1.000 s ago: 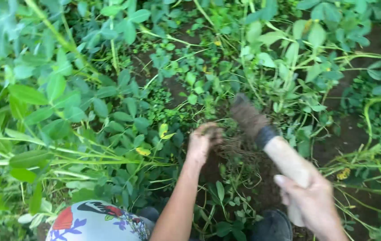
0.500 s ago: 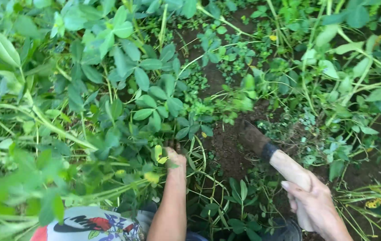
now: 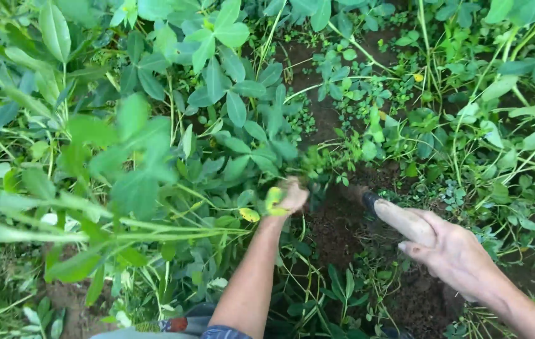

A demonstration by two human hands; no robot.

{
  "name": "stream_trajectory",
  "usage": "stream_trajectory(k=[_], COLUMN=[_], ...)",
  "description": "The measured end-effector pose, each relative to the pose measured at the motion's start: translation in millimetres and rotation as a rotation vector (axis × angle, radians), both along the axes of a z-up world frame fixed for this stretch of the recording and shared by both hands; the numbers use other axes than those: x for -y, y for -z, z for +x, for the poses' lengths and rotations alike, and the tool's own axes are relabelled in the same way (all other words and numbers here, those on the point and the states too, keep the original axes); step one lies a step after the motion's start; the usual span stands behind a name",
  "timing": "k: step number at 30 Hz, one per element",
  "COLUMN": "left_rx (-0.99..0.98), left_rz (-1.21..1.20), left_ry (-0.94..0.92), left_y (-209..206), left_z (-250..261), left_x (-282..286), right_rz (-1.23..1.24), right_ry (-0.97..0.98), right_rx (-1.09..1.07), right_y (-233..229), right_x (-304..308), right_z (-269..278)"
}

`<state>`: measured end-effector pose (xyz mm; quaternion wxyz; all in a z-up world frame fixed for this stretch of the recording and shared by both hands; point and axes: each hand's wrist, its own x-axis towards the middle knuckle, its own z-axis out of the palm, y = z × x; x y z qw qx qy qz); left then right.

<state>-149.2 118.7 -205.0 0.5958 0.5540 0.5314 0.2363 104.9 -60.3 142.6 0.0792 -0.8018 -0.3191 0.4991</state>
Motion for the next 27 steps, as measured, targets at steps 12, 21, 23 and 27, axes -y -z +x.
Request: stream_trajectory(k=[12,21,23,27], left_rx=[-0.485,-0.367,-0.079,-0.256], left_rz=[0.386,0.117,0.156,0.519], left_ry=[0.359,0.099,-0.098,0.121], left_y=[-66,-128,-127,-122], left_z=[18,53,51,57], left_x=[-30,-47,-53,-64], right_rz=[-0.026,0.239,0.323,-0.243], right_ry=[-0.037,-0.369,-0.352,-0.233], right_rx=[0.172,0.339,0.321,0.271], right_y=[9,21,12,2], right_x=[-5,-34,-33,-30], right_z=[-15,-22,-19,-4])
